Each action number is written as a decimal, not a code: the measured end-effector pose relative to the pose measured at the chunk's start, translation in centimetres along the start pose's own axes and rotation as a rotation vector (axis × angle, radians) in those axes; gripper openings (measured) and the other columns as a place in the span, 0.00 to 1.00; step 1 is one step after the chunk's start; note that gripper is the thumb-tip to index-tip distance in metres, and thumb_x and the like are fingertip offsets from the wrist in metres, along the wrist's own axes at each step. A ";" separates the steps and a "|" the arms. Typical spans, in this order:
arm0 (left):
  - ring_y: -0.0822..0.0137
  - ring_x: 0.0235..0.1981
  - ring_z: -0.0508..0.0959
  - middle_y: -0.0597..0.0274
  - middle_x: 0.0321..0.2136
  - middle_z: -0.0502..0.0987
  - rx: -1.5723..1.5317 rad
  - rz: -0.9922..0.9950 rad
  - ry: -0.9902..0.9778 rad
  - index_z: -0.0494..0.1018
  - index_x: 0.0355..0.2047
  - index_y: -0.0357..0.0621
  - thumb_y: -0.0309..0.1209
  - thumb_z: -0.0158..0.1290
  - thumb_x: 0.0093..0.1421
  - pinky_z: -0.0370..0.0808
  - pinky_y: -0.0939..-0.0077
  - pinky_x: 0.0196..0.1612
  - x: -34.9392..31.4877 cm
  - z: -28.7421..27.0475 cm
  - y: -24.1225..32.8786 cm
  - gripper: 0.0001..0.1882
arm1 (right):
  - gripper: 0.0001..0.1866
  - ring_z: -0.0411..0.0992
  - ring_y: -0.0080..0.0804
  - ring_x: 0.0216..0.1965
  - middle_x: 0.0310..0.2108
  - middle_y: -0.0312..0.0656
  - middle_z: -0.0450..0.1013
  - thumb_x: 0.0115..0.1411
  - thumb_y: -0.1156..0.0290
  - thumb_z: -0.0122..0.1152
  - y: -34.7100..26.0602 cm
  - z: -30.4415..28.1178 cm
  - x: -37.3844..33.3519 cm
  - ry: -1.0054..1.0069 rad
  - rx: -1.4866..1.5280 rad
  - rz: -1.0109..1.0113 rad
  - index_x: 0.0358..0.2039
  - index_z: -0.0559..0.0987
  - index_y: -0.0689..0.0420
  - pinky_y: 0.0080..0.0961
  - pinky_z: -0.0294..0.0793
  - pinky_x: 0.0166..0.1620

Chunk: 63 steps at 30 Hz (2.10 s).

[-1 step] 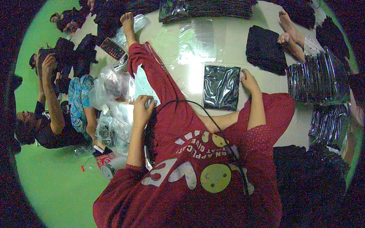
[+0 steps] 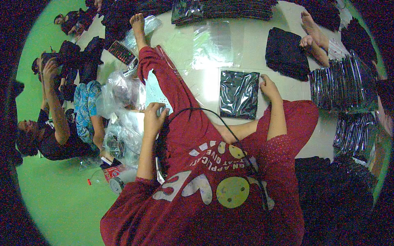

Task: The person sits on the floor and repeatedly folds black garments, places them into clear plastic bags, and stacks the packaged items. The person handles the garments and bags by hand, working in a repetitive cycle.

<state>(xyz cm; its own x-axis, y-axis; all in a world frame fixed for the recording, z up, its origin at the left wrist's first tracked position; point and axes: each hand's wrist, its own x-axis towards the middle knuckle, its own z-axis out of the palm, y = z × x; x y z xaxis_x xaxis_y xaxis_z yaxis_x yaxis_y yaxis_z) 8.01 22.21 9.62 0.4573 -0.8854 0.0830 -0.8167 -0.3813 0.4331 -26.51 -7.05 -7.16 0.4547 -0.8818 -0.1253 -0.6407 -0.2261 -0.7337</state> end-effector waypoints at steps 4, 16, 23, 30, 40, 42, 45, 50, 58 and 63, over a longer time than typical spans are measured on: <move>0.52 0.34 0.71 0.52 0.31 0.71 0.007 -0.022 -0.015 0.71 0.29 0.39 0.31 0.56 0.47 0.67 0.66 0.38 0.2 0.1 0.1 0.11 | 0.20 0.68 0.31 0.24 0.24 0.47 0.70 0.51 0.75 0.47 -0.7 -0.1 -0.1 0.010 0.015 0.005 0.47 0.66 0.55 0.26 0.68 0.31; 0.52 0.31 0.72 0.51 0.28 0.71 -0.024 -0.030 0.104 0.69 0.29 0.38 0.28 0.53 0.49 0.68 0.64 0.35 -0.4 0.7 0.6 0.09 | 0.20 0.67 0.32 0.25 0.24 0.46 0.69 0.50 0.74 0.50 -0.6 0.1 0.0 0.024 -0.048 0.011 0.47 0.66 0.56 0.26 0.68 0.32; 0.52 0.31 0.71 0.51 0.27 0.71 -0.066 -0.038 0.134 0.69 0.28 0.38 0.27 0.52 0.49 0.68 0.65 0.34 -0.3 0.9 0.4 0.06 | 0.19 0.69 0.33 0.26 0.25 0.47 0.69 0.52 0.75 0.48 -1.4 -0.5 -0.2 -0.047 0.002 0.089 0.47 0.66 0.58 0.26 0.68 0.33; 0.52 0.32 0.71 0.50 0.27 0.71 -0.062 -0.098 0.095 0.69 0.26 0.37 0.28 0.49 0.50 0.67 0.64 0.36 0.3 0.9 0.0 0.06 | 0.21 0.72 0.44 0.33 0.30 0.52 0.72 0.50 0.72 0.50 -1.7 -0.5 -0.4 0.021 -0.014 0.039 0.47 0.66 0.56 0.33 0.69 0.38; 0.54 0.32 0.73 0.48 0.27 0.73 -0.310 -0.215 0.017 0.67 0.27 0.35 0.29 0.47 0.53 0.68 0.67 0.38 1.1 -0.4 -0.8 0.08 | 0.21 0.71 0.48 0.36 0.34 0.55 0.71 0.50 0.72 0.47 -2.0 -0.5 0.0 -0.072 -0.060 0.177 0.47 0.65 0.54 0.36 0.69 0.40; 0.60 0.31 0.73 0.52 0.27 0.73 -0.325 -0.153 0.099 0.67 0.27 0.35 0.28 0.48 0.54 0.68 0.71 0.37 2.0 -0.9 0.2 0.07 | 0.21 0.71 0.49 0.37 0.34 0.55 0.71 0.50 0.73 0.46 -1.6 -0.4 0.0 -0.058 -0.050 0.115 0.47 0.66 0.55 0.35 0.69 0.41; 0.68 0.31 0.71 0.59 0.27 0.71 -0.548 -0.126 0.154 0.68 0.28 0.37 0.28 0.48 0.54 0.67 0.76 0.37 3.5 -0.4 3.1 0.06 | 0.21 0.70 0.45 0.31 0.31 0.54 0.70 0.50 0.74 0.47 -1.1 0.0 -0.1 -0.009 -0.032 0.043 0.47 0.66 0.56 0.33 0.68 0.36; 0.71 0.29 0.71 0.61 0.26 0.72 -0.825 0.030 -0.197 0.69 0.28 0.35 0.27 0.48 0.53 0.67 0.79 0.35 7.2 4.6 8.7 0.06 | 0.20 0.71 0.38 0.24 0.27 0.53 0.71 0.51 0.75 0.47 -0.9 0.1 -0.1 -0.019 -0.068 0.071 0.47 0.65 0.56 0.31 0.69 0.30; 0.75 0.25 0.70 0.64 0.24 0.74 -0.702 -0.066 -0.415 0.71 0.26 0.38 0.27 0.49 0.53 0.67 0.82 0.29 12.9 16.8 11.0 0.04 | 0.20 0.70 0.52 0.37 0.33 0.57 0.71 0.51 0.71 0.46 -2.8 -0.5 -0.6 -0.023 -0.075 0.103 0.47 0.65 0.54 0.41 0.68 0.39; 0.71 0.22 0.72 0.61 0.21 0.74 -0.700 -0.062 -0.352 0.72 0.25 0.38 0.27 0.50 0.50 0.69 0.78 0.28 13.0 19.9 9.3 0.05 | 0.20 0.70 0.52 0.37 0.33 0.58 0.70 0.51 0.71 0.46 -3.6 -0.9 -0.6 -0.093 -0.100 0.156 0.46 0.64 0.54 0.44 0.67 0.38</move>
<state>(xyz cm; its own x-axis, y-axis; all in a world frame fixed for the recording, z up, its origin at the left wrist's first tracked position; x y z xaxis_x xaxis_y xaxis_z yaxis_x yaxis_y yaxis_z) -0.68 1.83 -3.13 0.2610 -0.9449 -0.1978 -0.3282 -0.2795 0.9023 -25.04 -6.08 -3.83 0.3972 -0.8684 -0.2967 -0.7641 -0.1338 -0.6311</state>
